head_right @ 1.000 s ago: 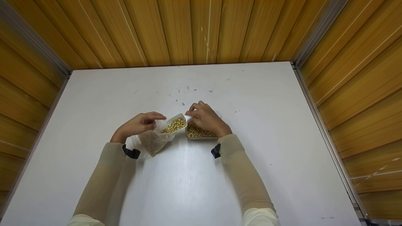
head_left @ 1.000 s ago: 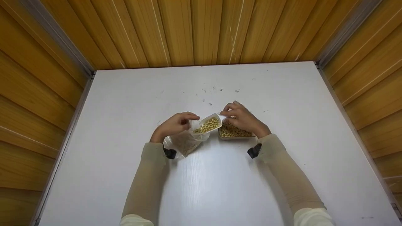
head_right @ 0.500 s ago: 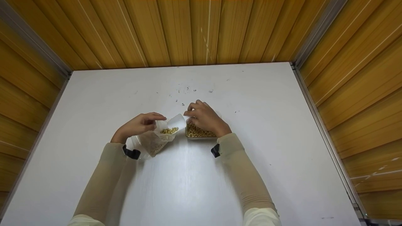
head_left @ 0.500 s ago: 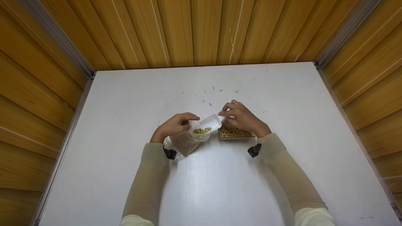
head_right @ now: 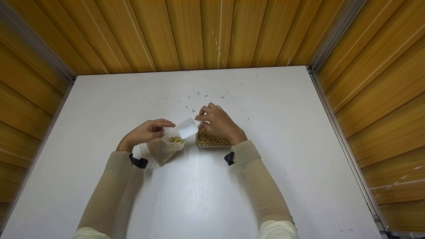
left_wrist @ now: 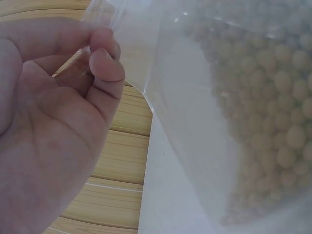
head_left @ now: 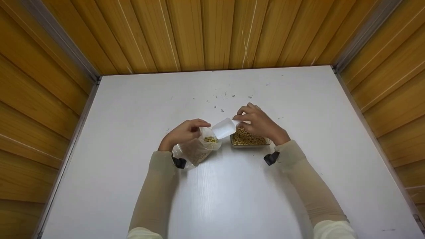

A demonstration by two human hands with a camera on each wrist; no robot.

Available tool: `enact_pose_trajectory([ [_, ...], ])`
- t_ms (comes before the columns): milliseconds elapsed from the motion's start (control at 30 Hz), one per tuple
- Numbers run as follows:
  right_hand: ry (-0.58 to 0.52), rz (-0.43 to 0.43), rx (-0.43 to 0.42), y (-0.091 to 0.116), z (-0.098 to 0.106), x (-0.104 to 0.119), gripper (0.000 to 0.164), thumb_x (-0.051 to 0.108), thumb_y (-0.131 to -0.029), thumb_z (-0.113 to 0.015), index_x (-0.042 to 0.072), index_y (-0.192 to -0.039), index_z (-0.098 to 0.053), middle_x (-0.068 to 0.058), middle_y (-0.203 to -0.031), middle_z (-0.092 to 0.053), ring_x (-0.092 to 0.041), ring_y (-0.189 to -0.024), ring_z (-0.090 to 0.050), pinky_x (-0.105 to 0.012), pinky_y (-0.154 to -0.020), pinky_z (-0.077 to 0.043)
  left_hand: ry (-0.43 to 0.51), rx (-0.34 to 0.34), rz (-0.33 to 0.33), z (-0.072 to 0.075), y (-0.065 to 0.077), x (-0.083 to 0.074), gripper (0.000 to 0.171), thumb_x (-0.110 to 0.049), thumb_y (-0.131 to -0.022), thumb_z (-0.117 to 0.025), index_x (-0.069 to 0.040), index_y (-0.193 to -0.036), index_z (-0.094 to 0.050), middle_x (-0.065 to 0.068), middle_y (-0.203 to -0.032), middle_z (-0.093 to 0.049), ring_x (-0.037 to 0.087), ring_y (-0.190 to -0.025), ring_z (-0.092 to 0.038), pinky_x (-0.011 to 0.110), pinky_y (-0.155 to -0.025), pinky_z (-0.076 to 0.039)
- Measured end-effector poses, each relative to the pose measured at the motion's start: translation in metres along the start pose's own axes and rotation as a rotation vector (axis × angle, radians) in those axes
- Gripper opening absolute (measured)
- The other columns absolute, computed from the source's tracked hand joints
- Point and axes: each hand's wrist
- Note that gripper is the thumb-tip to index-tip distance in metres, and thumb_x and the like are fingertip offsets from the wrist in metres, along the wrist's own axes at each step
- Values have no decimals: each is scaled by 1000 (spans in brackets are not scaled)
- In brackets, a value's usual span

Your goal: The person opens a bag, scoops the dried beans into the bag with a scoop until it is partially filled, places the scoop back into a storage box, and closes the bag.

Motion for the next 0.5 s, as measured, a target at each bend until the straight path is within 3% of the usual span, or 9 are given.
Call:
enact_pose_trajectory([
  [500, -92, -103, -41, 18, 18, -21, 25, 13, -82, -73, 7, -107, -74, -9, -98, -63, -21, -88, -45, -36, -77, -39, 29, 14, -6, 3, 2, -1, 41, 3, -92, -48, -7, -130, -61, 12, -135, -56, 17, -75, -41, 28, -71, -37],
])
Point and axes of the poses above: each hand's wrist, its own y-axis away from the middle knuckle, its own z-axis out of the back of the hand, x = y × z
